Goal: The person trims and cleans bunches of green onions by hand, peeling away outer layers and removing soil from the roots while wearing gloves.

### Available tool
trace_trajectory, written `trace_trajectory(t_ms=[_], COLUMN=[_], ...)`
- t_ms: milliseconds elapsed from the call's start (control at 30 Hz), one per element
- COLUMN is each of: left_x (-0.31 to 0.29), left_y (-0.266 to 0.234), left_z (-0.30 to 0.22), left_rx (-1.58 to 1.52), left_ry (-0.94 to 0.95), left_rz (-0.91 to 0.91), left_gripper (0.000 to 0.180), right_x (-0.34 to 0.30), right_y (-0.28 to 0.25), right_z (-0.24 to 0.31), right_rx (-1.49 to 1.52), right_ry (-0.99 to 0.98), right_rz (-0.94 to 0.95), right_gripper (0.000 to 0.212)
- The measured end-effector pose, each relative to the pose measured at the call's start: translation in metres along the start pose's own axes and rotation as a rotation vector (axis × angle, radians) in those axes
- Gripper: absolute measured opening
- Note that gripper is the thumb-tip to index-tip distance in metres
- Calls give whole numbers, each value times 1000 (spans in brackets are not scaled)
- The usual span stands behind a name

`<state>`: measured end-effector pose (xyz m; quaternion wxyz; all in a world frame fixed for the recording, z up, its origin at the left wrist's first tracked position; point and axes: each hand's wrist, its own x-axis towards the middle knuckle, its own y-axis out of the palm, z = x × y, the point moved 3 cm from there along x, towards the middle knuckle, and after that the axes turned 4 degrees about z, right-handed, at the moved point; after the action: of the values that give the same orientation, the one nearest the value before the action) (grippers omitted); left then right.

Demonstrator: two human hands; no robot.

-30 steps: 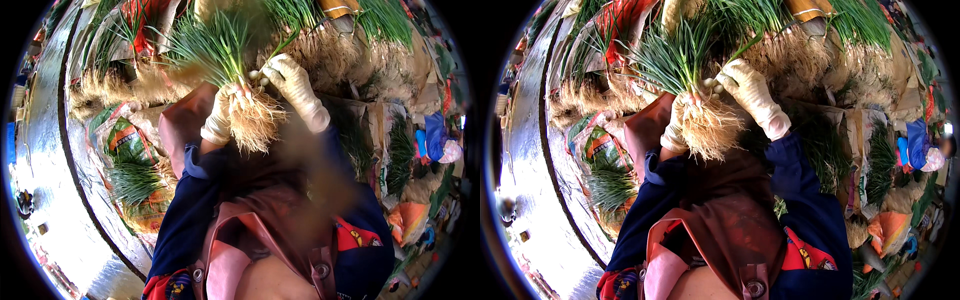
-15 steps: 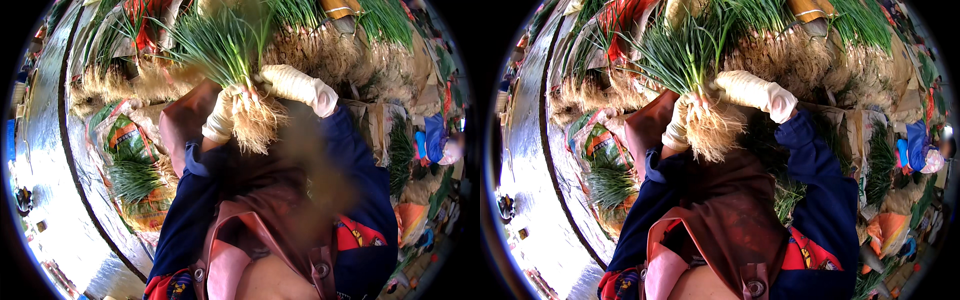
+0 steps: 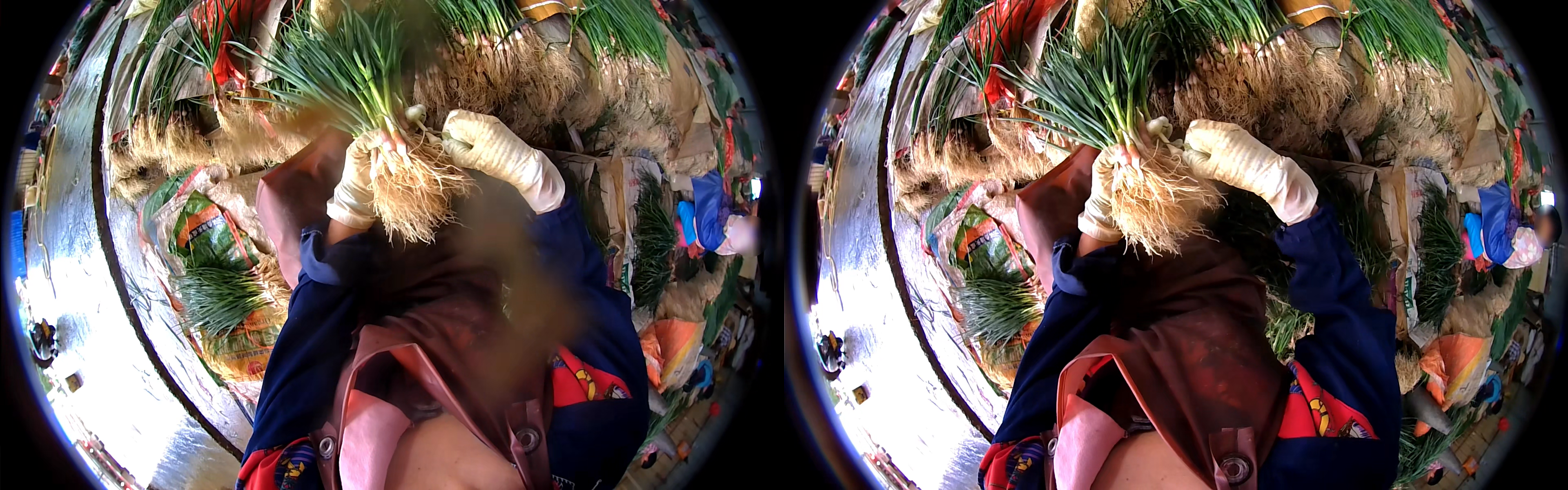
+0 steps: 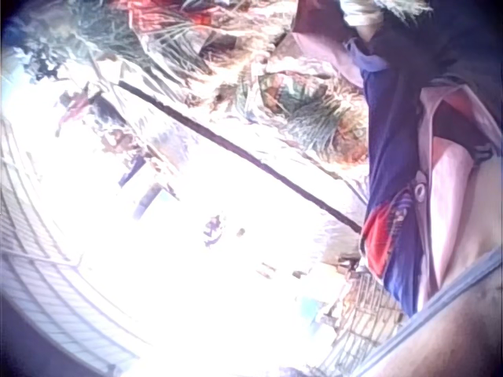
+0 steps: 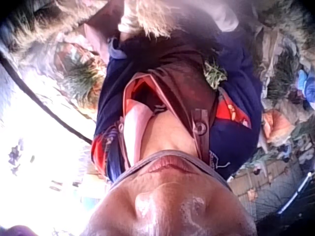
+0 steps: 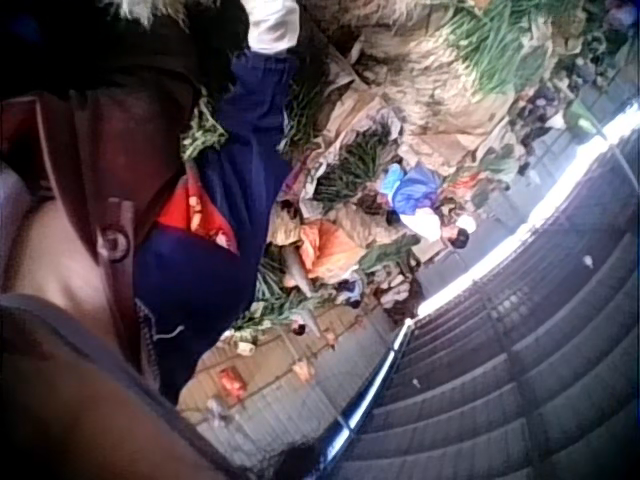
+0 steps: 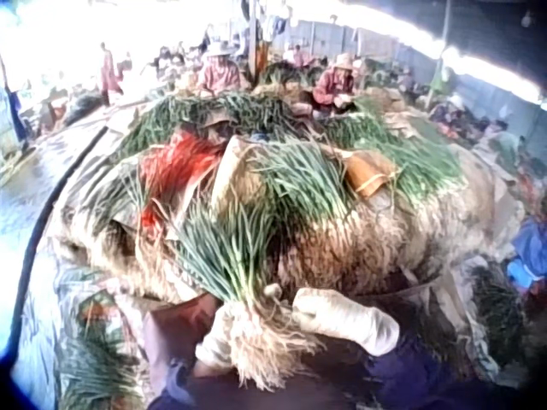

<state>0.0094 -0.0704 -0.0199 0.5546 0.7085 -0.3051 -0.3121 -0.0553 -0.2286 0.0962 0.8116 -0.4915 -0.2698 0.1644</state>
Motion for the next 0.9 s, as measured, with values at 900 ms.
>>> trace_trajectory(t_ms=[900], left_x=[6], left_y=[-6], left_z=[25], left_rx=[8], left_ry=[-69], left_rz=[-76], left_gripper=[21], right_x=[7], right_y=[21], right_z=[12], right_rx=[312], right_ry=[627], right_rz=[-447], right_gripper=[44])
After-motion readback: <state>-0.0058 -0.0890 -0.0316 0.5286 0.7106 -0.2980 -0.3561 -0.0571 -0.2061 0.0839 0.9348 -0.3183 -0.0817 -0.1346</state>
